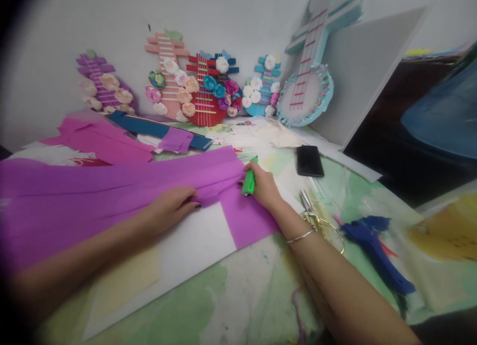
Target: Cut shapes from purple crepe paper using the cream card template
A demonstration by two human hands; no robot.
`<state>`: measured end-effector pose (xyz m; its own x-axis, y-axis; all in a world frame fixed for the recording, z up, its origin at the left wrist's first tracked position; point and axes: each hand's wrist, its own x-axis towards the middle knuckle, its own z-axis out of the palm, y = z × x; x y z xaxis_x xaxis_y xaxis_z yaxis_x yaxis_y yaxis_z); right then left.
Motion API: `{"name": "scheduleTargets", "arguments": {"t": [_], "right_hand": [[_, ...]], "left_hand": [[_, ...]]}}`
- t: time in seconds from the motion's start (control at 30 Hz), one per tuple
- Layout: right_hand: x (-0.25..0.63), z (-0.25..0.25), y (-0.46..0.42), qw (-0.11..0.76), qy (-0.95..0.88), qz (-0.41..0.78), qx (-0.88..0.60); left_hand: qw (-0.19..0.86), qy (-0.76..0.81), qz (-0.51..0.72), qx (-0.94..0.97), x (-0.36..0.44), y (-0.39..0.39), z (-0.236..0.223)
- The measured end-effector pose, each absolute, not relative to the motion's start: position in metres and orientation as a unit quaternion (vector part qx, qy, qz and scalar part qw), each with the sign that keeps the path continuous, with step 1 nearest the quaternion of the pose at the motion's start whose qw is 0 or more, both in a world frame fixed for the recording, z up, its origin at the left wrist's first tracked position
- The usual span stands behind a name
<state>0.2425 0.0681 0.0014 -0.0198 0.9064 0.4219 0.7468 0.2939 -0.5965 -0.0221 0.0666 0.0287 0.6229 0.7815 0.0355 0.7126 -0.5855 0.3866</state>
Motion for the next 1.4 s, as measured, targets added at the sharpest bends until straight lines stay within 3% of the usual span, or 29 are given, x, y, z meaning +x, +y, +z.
{"name": "scheduleTargets", "arguments": {"t": [0.3, 0.57, 1.4], "right_hand": [[0.242, 0.001, 0.068, 0.389, -0.705, 0.106, -0.583], [0.243, -0.001, 0.069, 0.385, -0.710, 0.110, -0.579], [0.242, 0.002, 0.068, 0.384, -0.704, 0.116, -0.586]], "left_hand": [[0.156, 0.420, 0.108, 0.887, -0.019, 0.061, 0.031], [0.060, 0.381, 0.053, 0.921, 0.002, 0.067, 0.026], [0.172, 0.268, 0.028, 0.947, 0.005, 0.098, 0.035]]}}
